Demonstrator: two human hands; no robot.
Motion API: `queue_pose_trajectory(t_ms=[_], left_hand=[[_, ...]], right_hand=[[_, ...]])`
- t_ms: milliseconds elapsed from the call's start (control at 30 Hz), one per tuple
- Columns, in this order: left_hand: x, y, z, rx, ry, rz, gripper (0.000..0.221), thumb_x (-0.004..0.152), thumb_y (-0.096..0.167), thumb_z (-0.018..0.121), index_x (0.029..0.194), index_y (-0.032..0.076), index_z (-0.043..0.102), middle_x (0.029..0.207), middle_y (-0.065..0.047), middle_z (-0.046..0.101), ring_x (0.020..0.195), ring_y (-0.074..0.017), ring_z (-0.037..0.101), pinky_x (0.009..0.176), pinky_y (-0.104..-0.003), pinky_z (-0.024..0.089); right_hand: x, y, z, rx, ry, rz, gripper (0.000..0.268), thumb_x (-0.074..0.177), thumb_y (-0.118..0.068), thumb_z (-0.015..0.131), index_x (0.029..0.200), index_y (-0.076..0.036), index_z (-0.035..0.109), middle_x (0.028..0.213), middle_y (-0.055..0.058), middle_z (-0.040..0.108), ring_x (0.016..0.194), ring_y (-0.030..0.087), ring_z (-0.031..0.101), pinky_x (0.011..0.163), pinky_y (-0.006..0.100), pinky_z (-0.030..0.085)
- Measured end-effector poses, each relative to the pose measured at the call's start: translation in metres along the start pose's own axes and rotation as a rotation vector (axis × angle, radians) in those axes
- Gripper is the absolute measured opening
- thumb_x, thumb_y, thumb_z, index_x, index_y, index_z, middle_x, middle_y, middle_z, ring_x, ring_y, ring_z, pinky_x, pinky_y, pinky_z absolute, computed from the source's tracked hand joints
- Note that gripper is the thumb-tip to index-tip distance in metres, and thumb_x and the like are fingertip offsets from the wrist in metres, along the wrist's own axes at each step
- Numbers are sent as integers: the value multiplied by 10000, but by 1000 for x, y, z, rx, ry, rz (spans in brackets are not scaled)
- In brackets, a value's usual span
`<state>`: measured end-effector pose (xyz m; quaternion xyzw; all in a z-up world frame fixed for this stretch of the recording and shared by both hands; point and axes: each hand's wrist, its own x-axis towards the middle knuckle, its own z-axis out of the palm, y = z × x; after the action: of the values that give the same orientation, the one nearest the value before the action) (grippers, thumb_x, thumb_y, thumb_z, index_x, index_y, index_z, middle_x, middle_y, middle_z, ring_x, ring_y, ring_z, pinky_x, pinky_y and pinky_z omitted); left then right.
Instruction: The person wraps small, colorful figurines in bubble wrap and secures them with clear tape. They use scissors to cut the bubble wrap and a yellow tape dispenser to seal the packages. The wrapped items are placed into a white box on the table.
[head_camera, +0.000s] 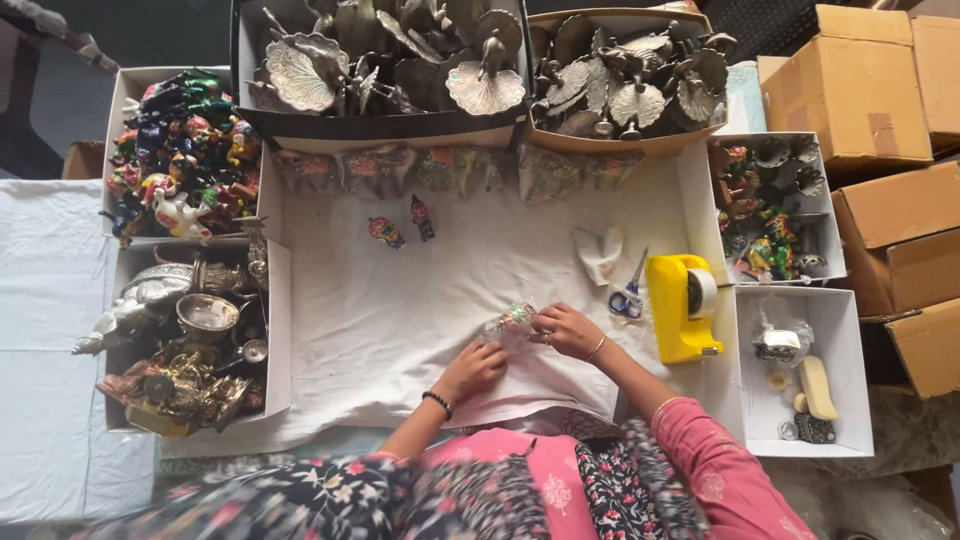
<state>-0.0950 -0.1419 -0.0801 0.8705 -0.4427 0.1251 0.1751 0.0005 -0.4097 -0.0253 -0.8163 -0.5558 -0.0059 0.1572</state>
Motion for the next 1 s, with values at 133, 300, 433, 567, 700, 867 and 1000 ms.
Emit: queue_pose_trajectory(t_ms=[133,300,433,567,700,867,1000], left_hand=[[-11,12,-4,-130,30,-125,168,913,207,684,1067,143,701,1183,-18,650,1187,-219,598,986,-406,470],[32,13,-35,-180,162,-391,305,921,256,738,1189,127,671,1250,-54,646,1234,-261,582,1020,-437,457],[60,16,-33,-194,209,-508,569,830,360,788,1285,54,637,1342,-123,613,1284,-316,549,1015,-456,442],[63,18,-22,-104,174,-525,627,801,363,795,1292,10,630,1352,-165,610,1278,-341,554,1001,-461,447],[59,15,-11,-60,205,-508,472,831,237,756,1241,21,662,1321,-152,658,1245,-317,612,992,-430,487],[62,15,-20,-98,286,-509,203,867,86,678,1066,53,707,1162,-110,732,1116,-282,696,927,-406,543],[61,12,-20,-95,271,-492,175,846,89,673,1017,62,699,1057,-91,728,1061,-271,704,874,-397,547]], right_hand=[[-10,-8,-2,-10,141,4,188,824,-187,697,979,-205,802,1029,-25,692,1021,180,663,915,362,506],[-15,-13,2,75,226,47,181,837,-135,719,980,-204,806,1037,-12,690,975,192,667,884,346,543],[-17,-19,3,97,240,81,283,791,-27,696,983,-204,807,1028,20,685,949,203,675,869,353,560],[-17,-25,-3,257,347,201,270,758,-5,750,963,-176,785,1051,45,684,933,239,672,833,353,562],[-18,-20,-12,270,327,234,280,758,4,767,978,-168,793,1037,47,676,920,249,675,821,357,569],[-4,-29,-40,282,319,234,389,650,-21,696,998,-171,785,1109,88,668,1056,299,643,942,425,518],[21,-35,-46,345,318,312,329,754,-142,796,1081,-158,762,1092,83,638,992,278,616,916,411,496]])
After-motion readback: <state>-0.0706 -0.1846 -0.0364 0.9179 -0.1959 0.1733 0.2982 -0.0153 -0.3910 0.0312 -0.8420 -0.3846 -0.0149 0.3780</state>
